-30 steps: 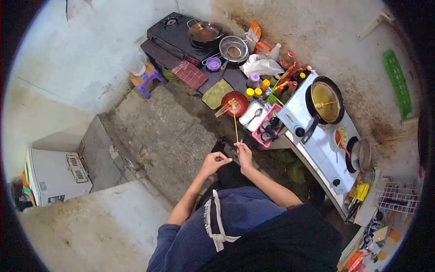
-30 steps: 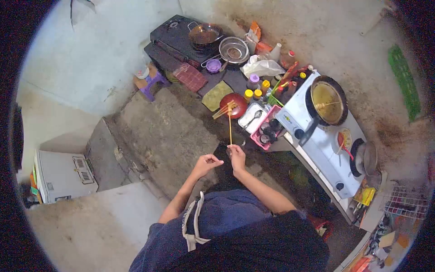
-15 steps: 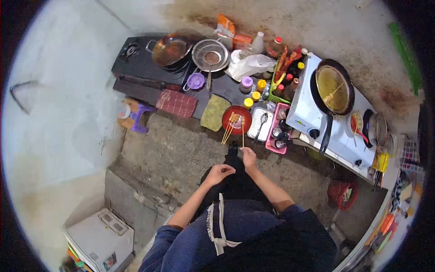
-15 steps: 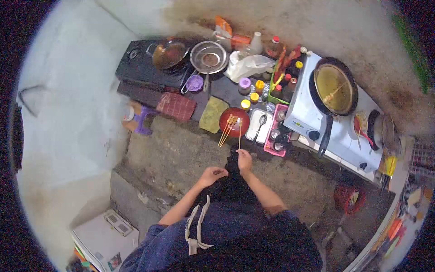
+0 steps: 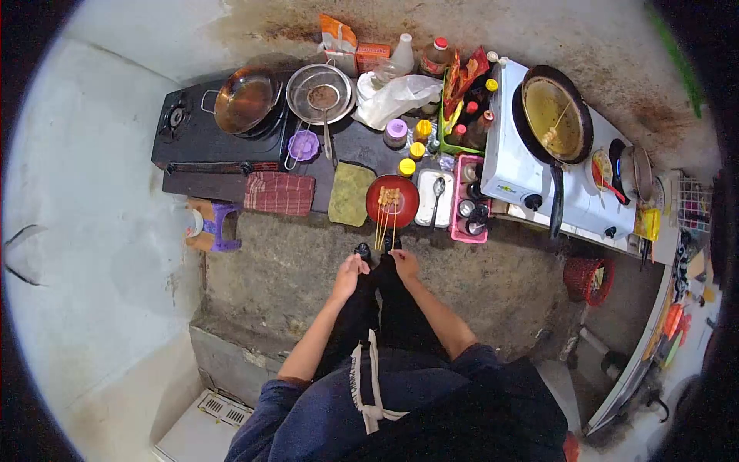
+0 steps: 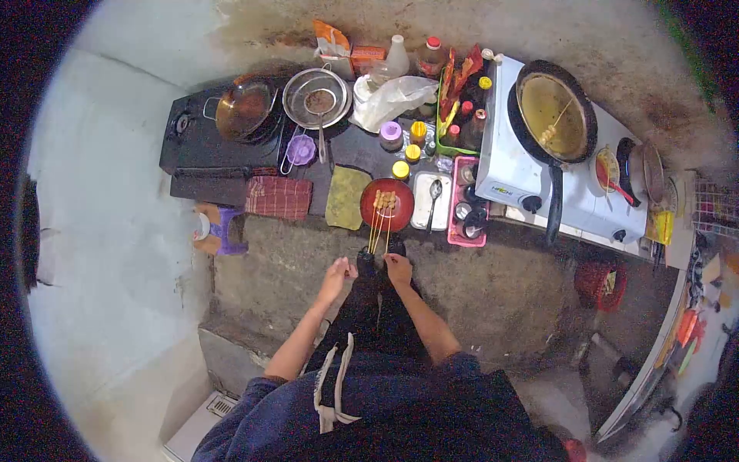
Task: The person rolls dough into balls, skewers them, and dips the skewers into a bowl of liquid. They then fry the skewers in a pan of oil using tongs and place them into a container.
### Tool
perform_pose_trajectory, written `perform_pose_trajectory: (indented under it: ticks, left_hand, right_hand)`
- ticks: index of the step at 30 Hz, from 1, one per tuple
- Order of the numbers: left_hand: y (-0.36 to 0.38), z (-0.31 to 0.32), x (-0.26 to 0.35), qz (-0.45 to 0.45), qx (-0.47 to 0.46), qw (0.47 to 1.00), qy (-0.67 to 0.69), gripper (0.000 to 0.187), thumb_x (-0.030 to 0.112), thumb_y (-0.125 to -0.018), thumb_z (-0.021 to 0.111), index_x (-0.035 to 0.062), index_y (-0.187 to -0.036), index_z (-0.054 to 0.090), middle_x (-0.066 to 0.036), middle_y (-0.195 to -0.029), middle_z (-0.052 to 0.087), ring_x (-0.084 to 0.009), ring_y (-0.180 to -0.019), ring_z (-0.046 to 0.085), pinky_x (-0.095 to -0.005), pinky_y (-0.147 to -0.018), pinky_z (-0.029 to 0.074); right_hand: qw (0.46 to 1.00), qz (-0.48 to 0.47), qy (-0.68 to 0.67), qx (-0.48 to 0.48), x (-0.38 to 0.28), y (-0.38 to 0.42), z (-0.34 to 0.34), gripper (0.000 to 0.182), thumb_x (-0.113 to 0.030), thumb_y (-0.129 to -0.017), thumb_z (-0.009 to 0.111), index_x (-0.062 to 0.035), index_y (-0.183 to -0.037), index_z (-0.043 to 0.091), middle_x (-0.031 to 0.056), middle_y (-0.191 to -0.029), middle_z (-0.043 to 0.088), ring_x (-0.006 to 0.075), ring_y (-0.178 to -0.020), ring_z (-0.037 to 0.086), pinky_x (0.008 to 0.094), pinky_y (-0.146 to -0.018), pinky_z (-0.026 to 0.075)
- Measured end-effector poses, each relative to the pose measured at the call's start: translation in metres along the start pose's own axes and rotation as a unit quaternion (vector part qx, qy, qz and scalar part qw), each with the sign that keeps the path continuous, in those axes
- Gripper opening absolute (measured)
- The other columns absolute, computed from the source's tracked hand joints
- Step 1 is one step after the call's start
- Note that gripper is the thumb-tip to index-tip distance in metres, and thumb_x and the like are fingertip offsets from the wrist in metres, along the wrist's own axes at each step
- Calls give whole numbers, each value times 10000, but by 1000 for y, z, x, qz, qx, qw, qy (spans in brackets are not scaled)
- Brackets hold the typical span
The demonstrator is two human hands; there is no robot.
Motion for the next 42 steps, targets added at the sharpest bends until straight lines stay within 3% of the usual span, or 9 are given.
perform_pose_trajectory:
  ticks: [5, 8, 13, 20, 24, 30, 33, 36, 42]
  left_hand:
    - [3, -13, -2, 5, -4, 996, -84, 364, 329, -912, 430, 33, -734, 547, -48, -688, 581, -116, -677, 519, -250, -688, 403]
    - [9, -9, 3, 25, -63, 998, -17, 295, 287, -873, 528, 30, -738, 578, -32, -699, 603, -91, -675, 527, -232, -675, 413]
    - [26, -10, 21, 14, -79, 991, -105, 218, 227, -811, 631, 22, -744, 609, -12, -728, 620, -65, -671, 537, -216, -646, 425]
    - [27, 4, 21, 48, -230, 960, -152, 280, 236, -886, 513, -21, -889, 622, -44, -785, 628, -93, -729, 560, -240, -704, 434]
    - [22, 31, 19, 97, -301, 936, -155, 310, 245, -937, 398, 10, -798, 545, -37, -758, 573, -110, -741, 538, -247, -728, 421]
    - [36, 101, 42, 161, -388, 854, -307, 413, 370, -906, 420, 6, -786, 574, -60, -689, 578, -124, -675, 547, -276, -642, 435]
    - [49, 155, 43, 105, -471, 811, -330, 317, 303, -896, 469, 10, -857, 583, -34, -770, 598, -112, -746, 556, -253, -715, 442]
    - [54, 223, 20, 105, -521, 784, -321, 260, 250, -889, 498, 6, -967, 542, -45, -871, 602, -115, -821, 559, -257, -769, 435]
    - [97, 396, -34, 54, -622, 728, -283, 252, 198, -904, 476, -7, -1050, 491, -71, -956, 575, -140, -908, 548, -270, -842, 412]
  right_hand:
    - [998, 54, 12, -22, 11, 3, 3, 262, -334, -795, 596, -104, -888, 678, 87, -728, 646, 213, -657, 614, 312, -606, 471]
    - [992, 115, 12, -48, -2, 18, -10, 244, -312, -802, 597, -97, -874, 686, 70, -729, 652, 168, -631, 611, 292, -583, 468]
    - [976, -43, -175, -120, 9, 37, -13, 207, -253, -806, 605, -75, -878, 684, 41, -750, 658, 112, -616, 593, 255, -582, 461]
    - [983, -39, -168, -58, -56, 95, -66, 203, -175, -830, 589, -32, -955, 660, 25, -821, 658, 70, -735, 572, 215, -681, 453]
    - [970, -54, -235, -5, -73, 135, -110, 221, -159, -811, 617, 9, -950, 649, 44, -862, 659, 79, -782, 575, 214, -729, 443]
    - [943, -20, -319, 90, -47, 189, -179, 160, -146, -797, 637, 10, -829, 657, 49, -848, 655, 80, -789, 572, 218, -741, 442]
    - [920, 49, -353, 165, -7, 215, -217, 183, -166, -774, 672, -24, -677, 610, 8, -744, 621, 58, -702, 530, 209, -656, 425]
    - [909, 101, -344, 211, 40, 249, -257, 181, -181, -774, 674, -23, -704, 618, 1, -723, 610, 51, -679, 512, 205, -635, 415]
    - [830, 7, -454, 324, 158, 290, -327, 228, -210, -841, 593, -1, -923, 639, -5, -773, 608, 70, -661, 519, 208, -643, 428]
Point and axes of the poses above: each hand's wrist, its own y-axis away from the middle knuckle, its own z-axis out of the palm, x = y × z, the point moved 3 cm from there along -y, towards the middle knuckle
